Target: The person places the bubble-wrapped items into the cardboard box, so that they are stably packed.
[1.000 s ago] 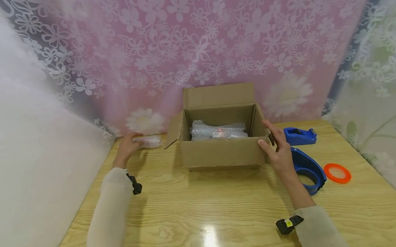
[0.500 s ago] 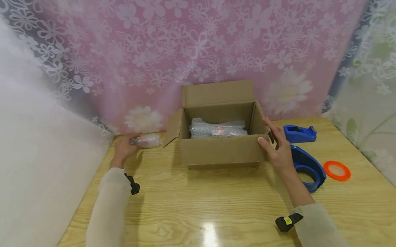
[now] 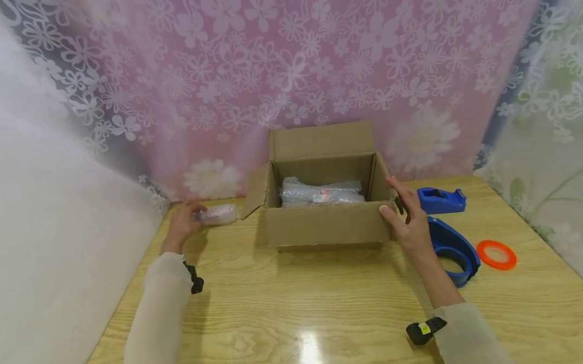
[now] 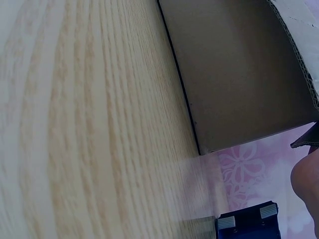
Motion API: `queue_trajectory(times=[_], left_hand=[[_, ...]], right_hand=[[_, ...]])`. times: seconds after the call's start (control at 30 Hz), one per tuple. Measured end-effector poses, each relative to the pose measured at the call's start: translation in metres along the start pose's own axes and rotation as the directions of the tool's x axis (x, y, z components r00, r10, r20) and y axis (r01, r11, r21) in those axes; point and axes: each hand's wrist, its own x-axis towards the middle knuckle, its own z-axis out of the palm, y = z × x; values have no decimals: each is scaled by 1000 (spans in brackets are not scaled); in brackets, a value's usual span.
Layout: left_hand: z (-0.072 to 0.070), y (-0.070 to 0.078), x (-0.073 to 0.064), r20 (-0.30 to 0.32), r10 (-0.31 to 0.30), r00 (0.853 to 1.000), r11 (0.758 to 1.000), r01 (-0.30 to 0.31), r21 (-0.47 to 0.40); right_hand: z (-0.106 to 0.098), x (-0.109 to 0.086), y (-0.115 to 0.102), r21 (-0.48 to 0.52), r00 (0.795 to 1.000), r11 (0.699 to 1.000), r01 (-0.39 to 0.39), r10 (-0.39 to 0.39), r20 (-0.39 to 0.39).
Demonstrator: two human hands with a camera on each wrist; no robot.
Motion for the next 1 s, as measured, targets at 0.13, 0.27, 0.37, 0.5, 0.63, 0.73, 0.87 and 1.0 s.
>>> queue_trajectory(times=[0.13, 0.27, 0.37, 0.5, 0.63, 0.73, 0.87, 1.0], left_hand=[[1, -4, -2, 3, 6, 1000, 1000, -6, 8], [2, -8, -2, 28, -3, 1000, 999, 2, 41], [2, -9, -3, 43, 4, 999, 997, -7, 78], [4, -11, -6, 27, 19, 999, 995, -21, 102], [5, -12, -9, 28, 9, 1000, 999, -10, 52], [6, -13, -10, 48, -5, 999, 1000, 6, -8], [1, -11, -9, 49, 11, 999, 995, -5, -103], [-10, -8, -9, 30, 36, 999, 984, -30, -175]], right_hand=[[3, -1, -18, -3, 1000, 1000, 13, -13, 14], [3, -1, -26, -11, 1000, 1000, 13, -13, 15], [2, 0, -19, -13, 1000, 1000, 12, -12, 6], [1, 0, -2, -13, 1000, 1000, -2, 2, -2], [1, -2, -4, -10, 1000, 1000, -12, 12, 0], [2, -3, -16, -11, 1000, 1000, -3, 3, 4], [2, -3, -17, -16, 1000, 1000, -3, 3, 3], [0, -1, -1, 0, 1000, 1000, -21, 21, 4]])
